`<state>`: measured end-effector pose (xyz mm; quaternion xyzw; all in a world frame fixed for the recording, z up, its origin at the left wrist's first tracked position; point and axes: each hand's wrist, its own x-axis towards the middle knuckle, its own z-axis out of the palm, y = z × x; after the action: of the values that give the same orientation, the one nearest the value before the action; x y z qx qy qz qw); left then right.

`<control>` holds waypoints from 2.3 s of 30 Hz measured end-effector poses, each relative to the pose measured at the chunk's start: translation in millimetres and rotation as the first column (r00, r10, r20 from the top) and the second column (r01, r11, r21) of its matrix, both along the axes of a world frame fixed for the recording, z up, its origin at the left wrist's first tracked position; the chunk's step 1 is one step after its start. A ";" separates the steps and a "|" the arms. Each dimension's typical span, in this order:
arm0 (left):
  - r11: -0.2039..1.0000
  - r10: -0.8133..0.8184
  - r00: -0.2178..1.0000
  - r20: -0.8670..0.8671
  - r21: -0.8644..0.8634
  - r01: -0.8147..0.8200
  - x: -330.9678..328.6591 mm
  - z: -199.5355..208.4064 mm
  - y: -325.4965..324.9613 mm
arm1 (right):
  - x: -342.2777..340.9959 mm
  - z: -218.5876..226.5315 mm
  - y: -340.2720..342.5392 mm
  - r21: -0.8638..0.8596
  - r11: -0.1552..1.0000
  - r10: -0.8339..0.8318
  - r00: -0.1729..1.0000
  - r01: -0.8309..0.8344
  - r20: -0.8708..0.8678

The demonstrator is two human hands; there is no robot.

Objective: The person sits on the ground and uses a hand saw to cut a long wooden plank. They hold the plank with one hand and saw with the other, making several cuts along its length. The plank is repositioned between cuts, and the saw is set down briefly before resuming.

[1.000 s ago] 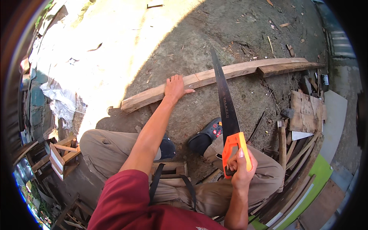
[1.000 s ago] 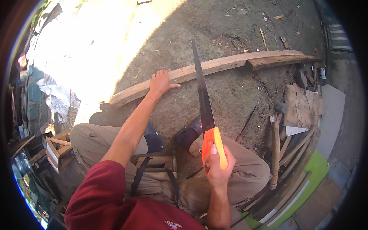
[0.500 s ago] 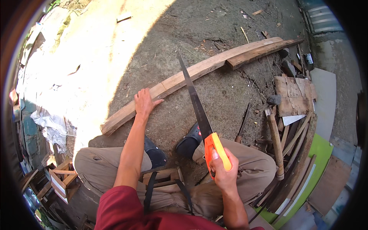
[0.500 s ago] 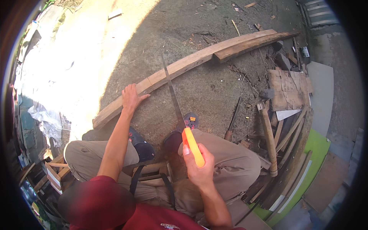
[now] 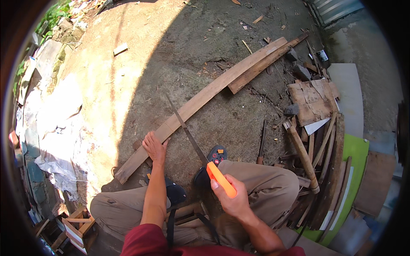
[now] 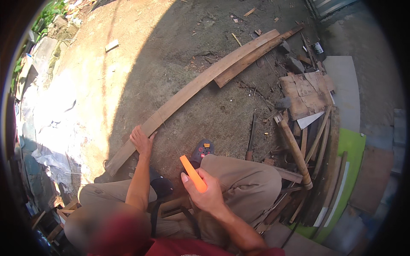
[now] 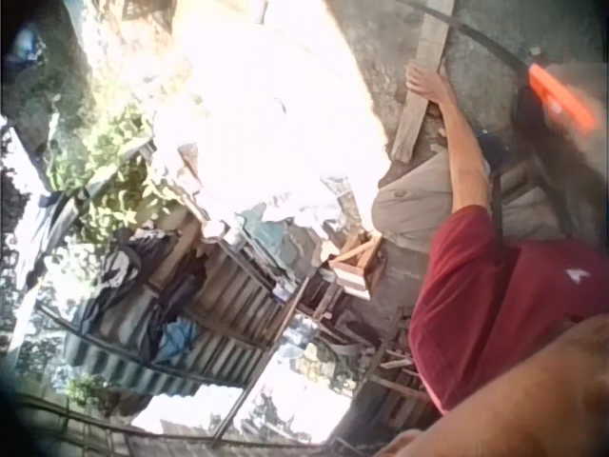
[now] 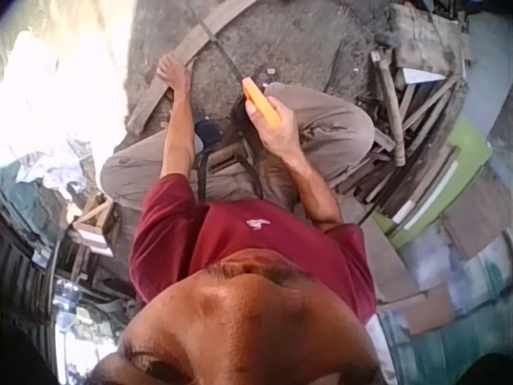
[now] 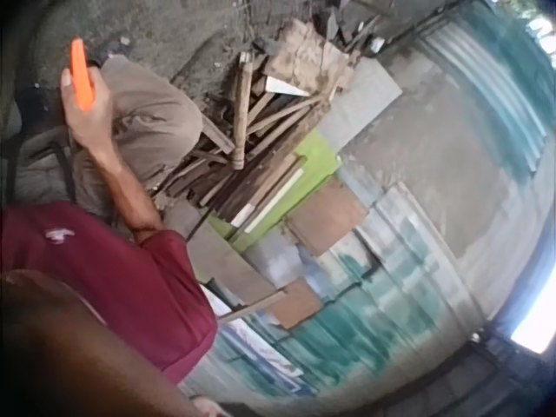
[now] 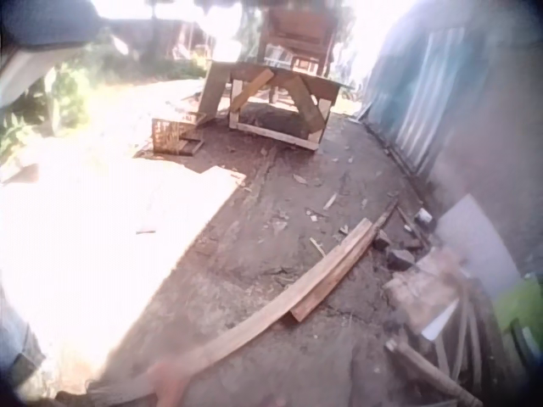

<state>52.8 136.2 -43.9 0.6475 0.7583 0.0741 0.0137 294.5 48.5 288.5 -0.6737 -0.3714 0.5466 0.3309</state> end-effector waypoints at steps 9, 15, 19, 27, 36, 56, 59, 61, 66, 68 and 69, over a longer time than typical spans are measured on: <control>0.993 0.058 0.962 0.268 -0.116 -0.028 1.9 -0.7 28.1 | -2.3 -3.2 6.6 -0.086 0.995 0.046 0.999 -0.045 0.008; 0.936 0.319 0.935 0.158 -0.209 -0.284 18.1 4.7 55.2 | -7.9 -27.8 3.9 -0.072 0.973 0.227 0.958 -0.217 0.178; 0.935 0.322 0.936 0.142 -0.201 -0.291 12.7 1.2 57.0 | -17.7 -31.7 12.4 -0.138 0.972 0.213 0.959 -0.189 0.188; 0.931 0.316 0.940 0.129 -0.231 -0.282 20.5 2.8 58.1 | 1.4 -17.4 9.2 -0.145 0.983 0.111 0.994 -0.109 0.008; 0.949 0.302 0.940 0.159 -0.146 -0.280 21.3 7.3 60.8 | 126.9 17.7 130.1 0.221 0.952 0.147 0.950 -0.212 0.277; 0.946 0.245 0.965 0.099 -0.242 -0.216 22.7 12.5 55.0 | 104.5 -325.8 -108.0 -0.126 0.989 0.148 0.552 -0.078 0.821; 0.943 0.222 0.972 0.077 -0.271 -0.193 17.6 10.7 58.3 | 101.3 -310.3 -83.7 -0.054 0.996 0.087 0.555 -0.076 0.827; 0.908 0.212 0.975 0.071 -0.382 -0.169 11.7 22.2 67.2 | 99.9 -284.8 -48.1 0.133 0.991 -0.082 0.670 -0.026 0.738; 0.724 -0.236 0.965 0.115 -0.642 0.254 -27.1 36.6 82.8 | 119.8 -301.7 53.0 0.258 0.900 -0.408 0.888 0.352 0.210; 0.572 -0.360 0.899 0.250 -0.702 0.424 -41.4 28.1 97.1 | 136.5 -319.4 118.5 0.204 0.817 -0.553 0.833 0.540 0.007; 0.559 -0.299 0.934 0.193 -0.758 0.336 -16.6 43.4 97.6 | 151.0 -323.9 153.2 0.122 0.801 -0.583 0.810 0.586 -0.061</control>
<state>36.2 233.8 -0.6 0.7004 0.5847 -0.2523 0.3223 445.5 201.7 -35.4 -0.7258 -0.1786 0.3983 0.5316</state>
